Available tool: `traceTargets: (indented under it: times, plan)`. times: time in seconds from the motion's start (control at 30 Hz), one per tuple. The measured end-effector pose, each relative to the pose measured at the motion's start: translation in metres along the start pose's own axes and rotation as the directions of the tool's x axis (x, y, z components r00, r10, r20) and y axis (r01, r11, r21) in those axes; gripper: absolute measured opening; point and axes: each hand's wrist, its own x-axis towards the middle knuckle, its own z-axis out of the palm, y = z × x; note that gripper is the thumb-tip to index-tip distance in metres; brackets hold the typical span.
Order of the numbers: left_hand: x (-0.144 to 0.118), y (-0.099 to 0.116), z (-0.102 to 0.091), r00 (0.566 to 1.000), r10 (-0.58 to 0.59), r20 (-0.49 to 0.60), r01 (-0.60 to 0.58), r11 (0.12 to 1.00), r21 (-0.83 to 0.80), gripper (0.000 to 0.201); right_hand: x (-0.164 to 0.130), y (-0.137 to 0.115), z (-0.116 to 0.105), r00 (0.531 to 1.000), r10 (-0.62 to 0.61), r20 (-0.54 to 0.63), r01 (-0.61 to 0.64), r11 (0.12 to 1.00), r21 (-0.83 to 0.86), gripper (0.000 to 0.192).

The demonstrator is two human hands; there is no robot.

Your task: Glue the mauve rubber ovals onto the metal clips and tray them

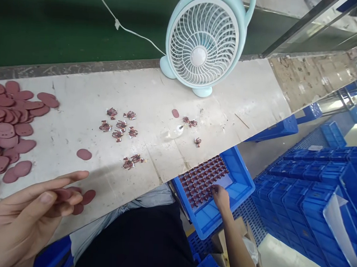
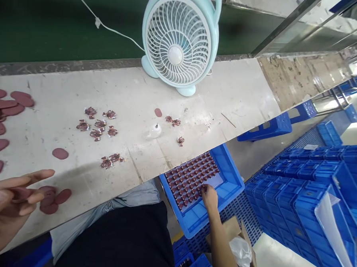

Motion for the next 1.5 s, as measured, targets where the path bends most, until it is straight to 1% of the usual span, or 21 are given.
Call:
traceTargets:
  times: [0.07,0.13,0.23,0.3,0.37,0.4,0.47,0.53,0.6,0.7,0.77,0.87,0.93,1.0,1.07,1.1,1.13,1.2,1.33,1.4,1.5]
  plan:
    - [0.000,0.002,0.006,0.999,0.033,-0.034,-0.035,0.997,-0.073,0.005,-0.003,-0.007,-0.004,1.000,0.020,-0.015,-0.019,0.999,0.050,0.030]
    - [0.000,0.004,0.010,0.999,0.040,-0.031,-0.043,0.992,-0.118,0.011,-0.006,-0.015,-0.012,0.998,0.047,-0.045,-0.041,0.992,0.122,0.030]
    - [0.001,0.002,0.012,0.999,-0.028,0.030,0.034,0.973,-0.230,0.017,-0.015,-0.036,-0.033,0.990,0.088,-0.112,-0.053,0.959,0.279,0.027]
    - [0.000,-0.002,0.013,0.994,-0.082,0.078,0.101,0.953,-0.287,0.021,-0.025,-0.060,-0.048,0.984,0.093,-0.155,-0.019,0.907,0.421,0.025]
    - [-0.004,-0.006,0.016,0.985,-0.120,0.121,0.151,0.942,-0.298,0.023,-0.041,-0.096,-0.059,0.983,0.061,-0.175,0.053,0.811,0.583,0.027]
    - [-0.006,-0.008,0.018,0.981,-0.134,0.138,0.170,0.939,-0.298,0.021,-0.051,-0.118,-0.062,0.985,0.029,-0.172,0.095,0.740,0.666,0.029]
    - [-0.012,-0.009,0.024,0.976,-0.150,0.160,0.195,0.924,-0.328,0.015,-0.074,-0.167,-0.064,0.990,-0.068,-0.127,0.143,0.561,0.815,0.033]
    - [-0.019,-0.006,0.029,0.965,-0.178,0.192,0.241,0.893,-0.380,0.020,-0.097,-0.219,-0.064,0.980,-0.199,-0.020,0.094,0.366,0.926,0.031]
    - [-0.025,-0.002,0.033,0.949,-0.210,0.234,0.295,0.852,-0.433,0.027,-0.113,-0.265,-0.063,0.932,-0.344,0.112,-0.039,0.211,0.977,0.038]
    - [-0.031,0.002,0.035,0.932,-0.222,0.288,0.344,0.796,-0.498,0.030,-0.116,-0.316,-0.063,0.819,-0.523,0.237,-0.235,0.072,0.969,0.058]
    - [-0.033,-0.001,0.034,0.923,-0.206,0.325,0.359,0.765,-0.534,0.029,-0.103,-0.339,-0.063,0.761,-0.597,0.255,-0.314,0.006,0.949,0.063]
    - [-0.032,-0.012,0.034,0.913,-0.146,0.382,0.359,0.733,-0.578,0.026,-0.081,-0.364,-0.065,0.708,-0.663,0.244,-0.385,-0.073,0.920,0.057]
    - [-0.030,-0.022,0.035,0.900,-0.090,0.427,0.358,0.712,-0.604,0.023,-0.076,-0.375,-0.068,0.677,-0.692,0.250,-0.427,-0.093,0.899,0.046]
    - [-0.028,-0.029,0.039,0.884,-0.046,0.465,0.364,0.692,-0.623,0.022,-0.086,-0.381,-0.073,0.641,-0.714,0.280,-0.475,-0.083,0.876,0.037]
    - [-0.026,-0.032,0.045,0.876,-0.030,0.481,0.371,0.679,-0.634,0.022,-0.108,-0.382,-0.078,0.634,-0.715,0.295,-0.469,-0.052,0.882,0.033]
    - [-0.025,-0.033,0.047,0.876,-0.030,0.481,0.373,0.674,-0.638,0.021,-0.122,-0.381,-0.080,0.645,-0.708,0.287,-0.429,-0.025,0.903,0.033]
    - [-0.025,-0.033,0.050,0.877,-0.029,0.480,0.375,0.668,-0.643,0.021,-0.136,-0.379,-0.082,0.657,-0.703,0.272,-0.373,0.010,0.928,0.034]
    - [-0.025,-0.031,0.054,0.878,-0.024,0.479,0.377,0.651,-0.658,0.021,-0.162,-0.374,-0.081,0.709,-0.677,0.199,-0.211,0.066,0.975,0.038]
    - [-0.027,-0.029,0.058,0.880,-0.022,0.475,0.380,0.634,-0.674,0.023,-0.196,-0.366,-0.064,0.801,-0.598,-0.026,0.144,0.149,0.978,0.031]
    - [-0.028,-0.029,0.058,0.883,-0.026,0.468,0.375,0.637,-0.674,0.023,-0.204,-0.365,-0.054,0.804,-0.580,-0.133,0.276,0.165,0.947,0.027]
    - [-0.029,-0.030,0.057,0.883,-0.019,0.468,0.371,0.638,-0.675,0.024,-0.209,-0.365,-0.045,0.757,-0.593,-0.277,0.441,0.151,0.885,0.025]
